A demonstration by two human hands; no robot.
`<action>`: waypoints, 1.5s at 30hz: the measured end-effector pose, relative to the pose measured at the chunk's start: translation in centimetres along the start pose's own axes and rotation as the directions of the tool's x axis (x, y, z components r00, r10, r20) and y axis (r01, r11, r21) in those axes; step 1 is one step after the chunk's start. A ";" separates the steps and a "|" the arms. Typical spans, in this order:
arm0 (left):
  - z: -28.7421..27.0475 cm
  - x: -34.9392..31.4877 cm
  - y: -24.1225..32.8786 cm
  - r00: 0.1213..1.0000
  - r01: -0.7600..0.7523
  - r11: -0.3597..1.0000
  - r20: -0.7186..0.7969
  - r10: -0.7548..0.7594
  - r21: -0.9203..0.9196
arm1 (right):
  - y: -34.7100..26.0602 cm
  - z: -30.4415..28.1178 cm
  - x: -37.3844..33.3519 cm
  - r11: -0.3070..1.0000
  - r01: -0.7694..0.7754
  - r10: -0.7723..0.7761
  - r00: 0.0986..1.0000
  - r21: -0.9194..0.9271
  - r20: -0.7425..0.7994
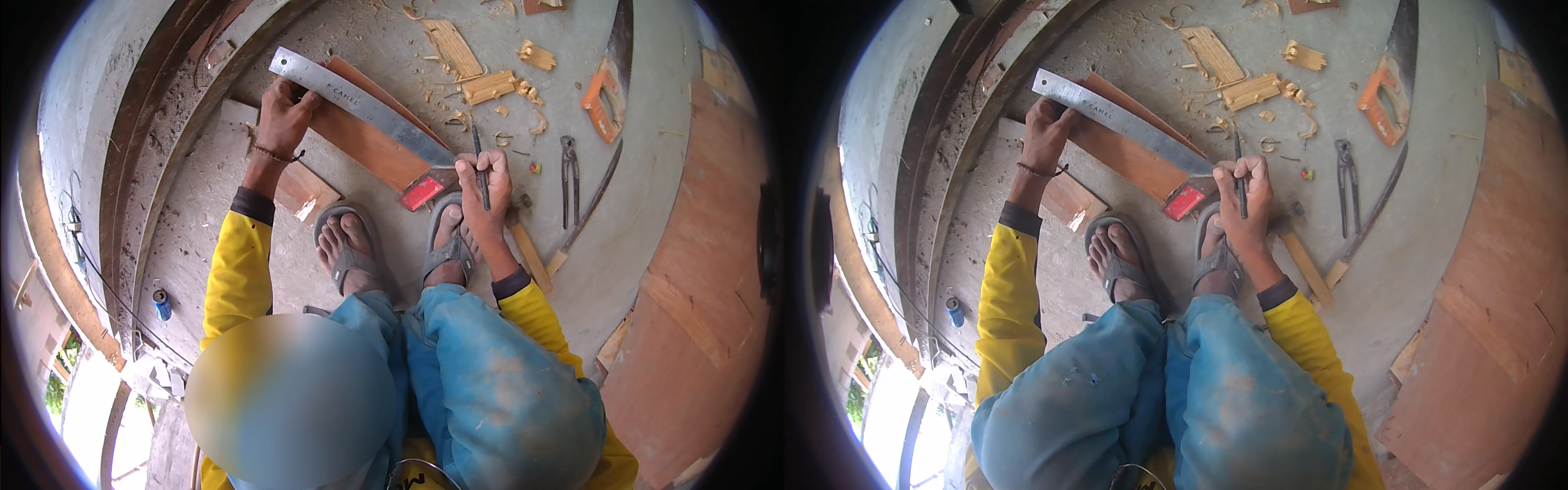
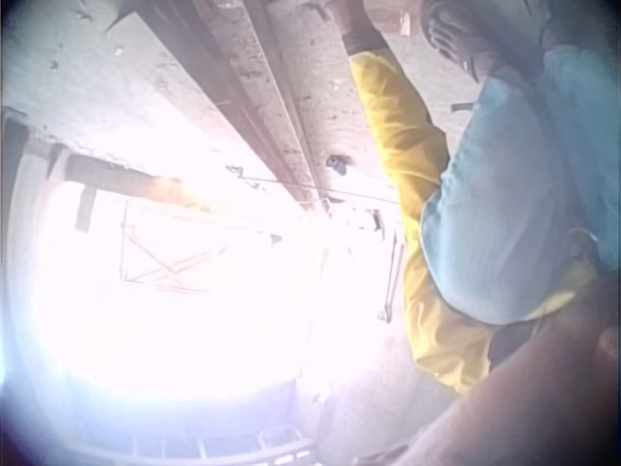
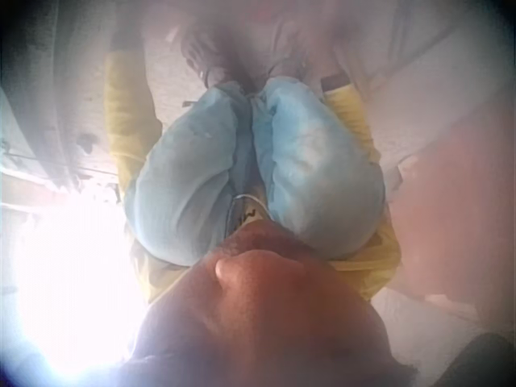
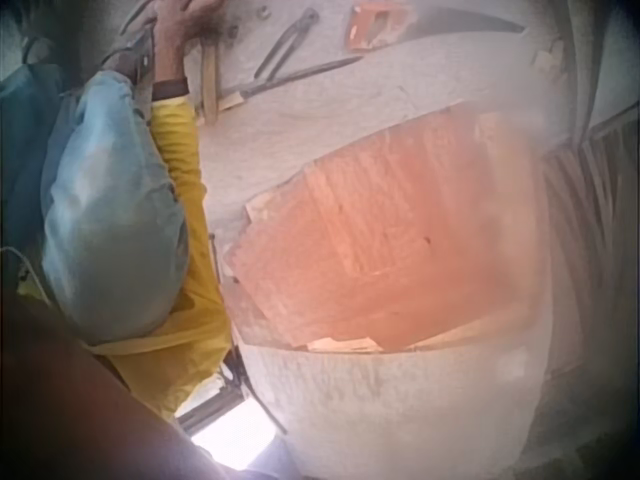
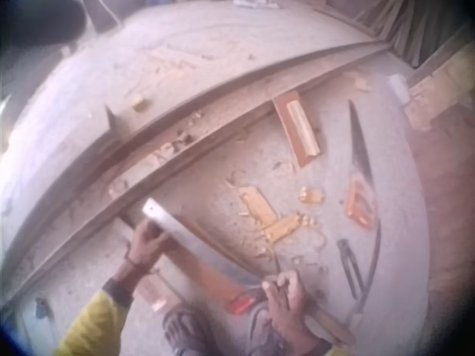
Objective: The person assembles small wooden pieces by hammering nails into them. They use a hammer and a metal ruler to mark measurements on the wood. The person also uses a power tool at the end of the clip.
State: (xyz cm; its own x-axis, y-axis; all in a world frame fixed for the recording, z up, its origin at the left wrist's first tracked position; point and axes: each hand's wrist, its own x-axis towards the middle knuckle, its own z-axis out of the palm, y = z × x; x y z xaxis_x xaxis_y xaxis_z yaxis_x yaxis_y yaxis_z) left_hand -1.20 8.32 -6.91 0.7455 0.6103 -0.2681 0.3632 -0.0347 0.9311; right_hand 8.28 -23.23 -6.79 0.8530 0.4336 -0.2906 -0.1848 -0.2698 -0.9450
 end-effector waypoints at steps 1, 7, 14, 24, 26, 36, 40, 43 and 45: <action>-0.2 0.1 -0.3 1.000 0.019 1.000 0.008 -0.019 0.013 | 0.0 0.1 -0.1 0.999 -0.025 0.025 1.000 0.024 0.001; -0.4 0.0 -1.4 0.996 0.092 0.995 0.008 -0.092 -0.040 | -0.5 0.5 -0.9 0.999 -0.043 0.043 0.999 0.025 -0.026; -1.2 0.2 -2.2 0.988 0.150 0.989 0.040 -0.150 0.002 | -0.9 1.2 -0.4 0.999 -0.039 0.037 0.995 -0.014 -0.092; -0.4 -0.3 -0.8 0.979 0.205 0.977 0.007 -0.205 -0.061 | 0.1 0.6 -0.3 1.000 0.016 -0.016 0.996 -0.004 -0.093; -0.1 -0.4 -1.2 0.993 0.113 0.993 0.022 -0.112 -0.046 | 0.2 0.6 -0.4 0.999 -0.013 0.017 0.995 0.041 -0.097; 0.7 -0.2 -1.5 0.996 0.073 0.997 -0.054 -0.073 0.005 | 0.1 0.6 -0.6 0.995 -0.071 0.077 0.993 0.073 -0.084; 0.8 0.0 -2.2 0.994 0.085 0.996 -0.072 -0.087 -0.028 | -0.3 0.6 -0.4 0.998 -0.047 0.050 0.994 0.031 -0.097; 0.6 -0.1 -1.9 0.993 0.099 0.994 -0.075 -0.095 0.053 | -0.6 0.5 -0.3 0.996 -0.089 0.090 0.993 0.022 -0.080; 0.7 -0.2 -1.7 0.992 0.088 0.993 -0.092 -0.082 0.073 | -1.5 0.6 -0.3 0.992 -0.125 0.127 0.988 0.031 -0.082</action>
State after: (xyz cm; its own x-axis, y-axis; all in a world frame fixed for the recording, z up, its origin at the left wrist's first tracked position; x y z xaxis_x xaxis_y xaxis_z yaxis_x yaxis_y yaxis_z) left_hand -1.54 7.71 -8.67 0.6585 0.6816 -0.3191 0.4677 -0.0384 0.8831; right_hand 7.94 -22.44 -5.42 0.8597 0.3237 -0.3951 -0.3050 -0.2953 -0.9054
